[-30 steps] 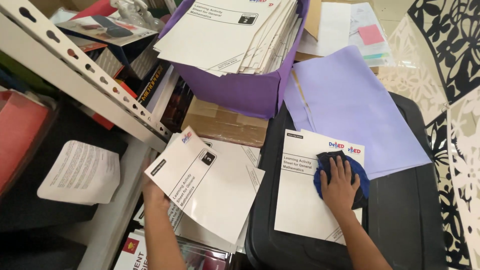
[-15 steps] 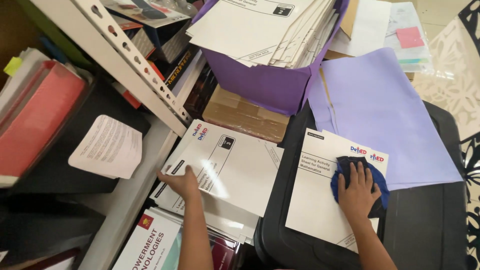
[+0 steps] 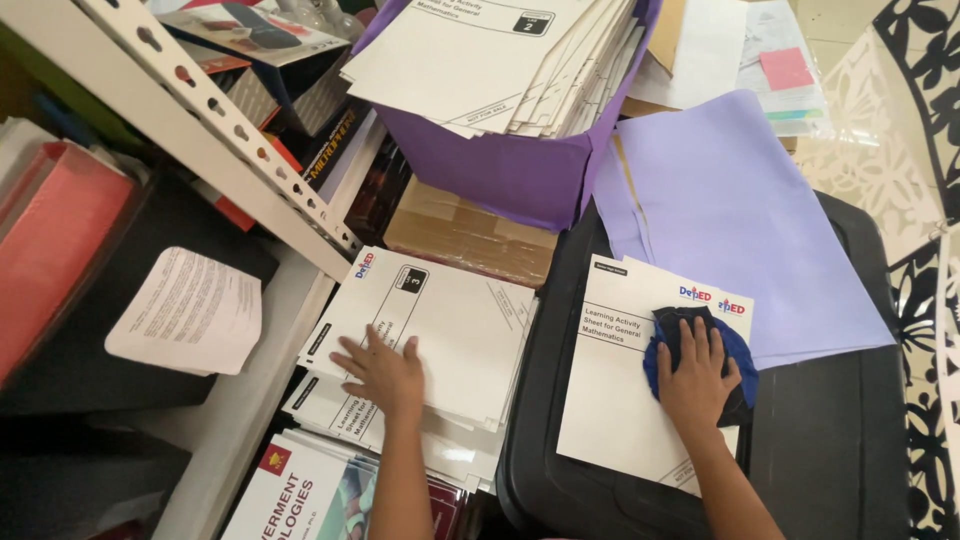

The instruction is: Wiping dust off of printed learning activity sheets with a cloth and stacking them.

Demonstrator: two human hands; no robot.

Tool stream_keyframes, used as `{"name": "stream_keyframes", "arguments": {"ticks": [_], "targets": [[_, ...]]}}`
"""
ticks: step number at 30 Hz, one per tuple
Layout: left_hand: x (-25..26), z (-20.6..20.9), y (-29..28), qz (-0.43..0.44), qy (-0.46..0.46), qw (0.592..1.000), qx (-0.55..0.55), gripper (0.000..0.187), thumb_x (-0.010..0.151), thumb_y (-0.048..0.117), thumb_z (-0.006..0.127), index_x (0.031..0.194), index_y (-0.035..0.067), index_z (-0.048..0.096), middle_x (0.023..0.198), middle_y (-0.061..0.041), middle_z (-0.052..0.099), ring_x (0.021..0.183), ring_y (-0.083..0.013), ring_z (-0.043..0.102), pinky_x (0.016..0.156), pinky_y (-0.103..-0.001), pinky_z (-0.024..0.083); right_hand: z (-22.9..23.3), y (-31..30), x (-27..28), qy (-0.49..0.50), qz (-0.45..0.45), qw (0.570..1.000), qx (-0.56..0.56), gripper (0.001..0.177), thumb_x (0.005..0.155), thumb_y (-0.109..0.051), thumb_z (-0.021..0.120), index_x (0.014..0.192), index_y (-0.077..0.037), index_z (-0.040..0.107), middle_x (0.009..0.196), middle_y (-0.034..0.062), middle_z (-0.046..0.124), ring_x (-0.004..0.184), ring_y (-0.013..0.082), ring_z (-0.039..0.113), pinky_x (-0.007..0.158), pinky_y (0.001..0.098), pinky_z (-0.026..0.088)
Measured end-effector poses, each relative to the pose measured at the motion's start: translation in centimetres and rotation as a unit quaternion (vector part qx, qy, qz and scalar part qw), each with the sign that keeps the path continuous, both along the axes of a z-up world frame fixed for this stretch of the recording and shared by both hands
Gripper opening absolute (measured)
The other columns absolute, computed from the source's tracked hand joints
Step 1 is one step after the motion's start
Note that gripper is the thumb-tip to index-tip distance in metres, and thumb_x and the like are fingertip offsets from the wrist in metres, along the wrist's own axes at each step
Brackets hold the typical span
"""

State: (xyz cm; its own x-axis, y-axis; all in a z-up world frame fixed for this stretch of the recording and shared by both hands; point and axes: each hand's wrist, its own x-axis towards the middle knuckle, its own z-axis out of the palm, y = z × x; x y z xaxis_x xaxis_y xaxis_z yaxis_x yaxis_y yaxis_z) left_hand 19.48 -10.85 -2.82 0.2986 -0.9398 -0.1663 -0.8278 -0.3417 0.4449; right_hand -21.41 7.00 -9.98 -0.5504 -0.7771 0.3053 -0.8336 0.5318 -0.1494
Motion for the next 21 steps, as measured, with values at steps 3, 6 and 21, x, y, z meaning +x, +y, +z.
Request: {"name": "stream_keyframes", "arguments": {"ticks": [3,6,21], "targets": [[-0.3,0.4,-0.3,-0.008,-0.034,0.999,-0.025,0.079,0.093,0.052,0.060,0.155,0.008,0.037,0.168,-0.028,0.006,0.153,-0.0517,-0.011,0.113,-0.078,0.003,0.2,0.1,0.3,0.001,-0.010,1.000,0.013,0.062,0.102,-0.048,0.045,0.155,-0.017,0.047,0.166,0.0074,0.040,0.156,0.0272,0.027,0.120,0.0570,0.016],[-0.6,-1.7,-0.3,-0.045,-0.065,0.997,-0.027,0.072,0.098,0.050,0.057,0.154,0.008,0.040,0.167,-0.029,0.008,0.152,-0.0554,-0.012,0.115,-0.077,-0.003,0.6,0.0,0.6,0.000,-0.014,1.000,0.007,0.062,0.102,-0.048,0.045,0.156,-0.017,0.047,0.166,0.0069,0.039,0.156,0.0272,0.027,0.121,0.0563,0.016],[-20.4,1.3,9.6,-0.461,0.077,0.883,0.045,0.085,0.100,0.034,0.065,0.156,-0.004,0.014,0.162,-0.030,0.019,0.154,-0.0423,0.009,0.121,-0.063,0.008,2.2,-0.1,1.5,0.002,-0.021,0.999,-0.033,0.058,0.102,-0.046,0.047,0.151,-0.017,0.050,0.164,0.0050,0.041,0.154,0.0253,0.031,0.121,0.0546,0.018]]}}
